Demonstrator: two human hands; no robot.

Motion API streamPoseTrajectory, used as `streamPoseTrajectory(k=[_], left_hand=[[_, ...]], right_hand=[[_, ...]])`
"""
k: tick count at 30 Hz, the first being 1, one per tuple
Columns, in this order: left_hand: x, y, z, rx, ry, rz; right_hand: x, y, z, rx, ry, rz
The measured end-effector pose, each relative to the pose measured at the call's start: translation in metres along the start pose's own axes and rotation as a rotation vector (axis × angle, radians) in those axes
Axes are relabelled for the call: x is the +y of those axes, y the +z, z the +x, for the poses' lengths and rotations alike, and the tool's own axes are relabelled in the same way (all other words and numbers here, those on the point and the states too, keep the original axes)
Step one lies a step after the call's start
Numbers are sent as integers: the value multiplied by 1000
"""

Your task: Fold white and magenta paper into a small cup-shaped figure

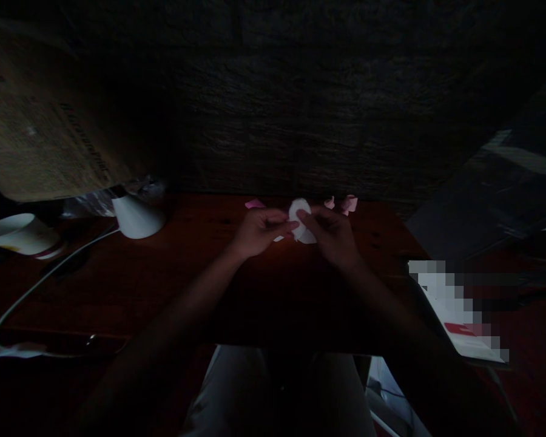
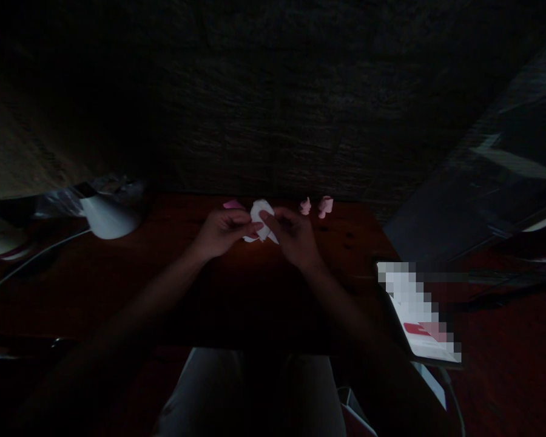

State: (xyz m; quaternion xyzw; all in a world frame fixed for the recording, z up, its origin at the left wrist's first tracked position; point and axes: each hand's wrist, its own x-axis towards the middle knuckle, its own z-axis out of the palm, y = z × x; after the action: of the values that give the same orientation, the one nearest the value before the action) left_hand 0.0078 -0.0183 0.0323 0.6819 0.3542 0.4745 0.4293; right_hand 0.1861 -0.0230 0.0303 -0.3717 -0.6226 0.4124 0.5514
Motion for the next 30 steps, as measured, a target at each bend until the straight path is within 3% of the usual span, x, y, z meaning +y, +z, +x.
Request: streamPoseTrajectory(k=[4, 8, 12, 19, 30], left_hand=[[4, -8, 1, -24, -27, 2], [6, -15, 2, 64, -13, -96], [4, -12, 2, 133, 45, -121], [1, -5, 2, 140, 62, -78], [-3, -4, 5, 188, 27, -218]], right_hand=[[-4, -1, 0, -23, 11, 34], [-5, -6, 1, 27, 31, 0], [-3, -5, 0, -29, 23, -11], [-3, 2, -4, -141, 37, 7], [-1, 3, -5, -146, 42, 3]])
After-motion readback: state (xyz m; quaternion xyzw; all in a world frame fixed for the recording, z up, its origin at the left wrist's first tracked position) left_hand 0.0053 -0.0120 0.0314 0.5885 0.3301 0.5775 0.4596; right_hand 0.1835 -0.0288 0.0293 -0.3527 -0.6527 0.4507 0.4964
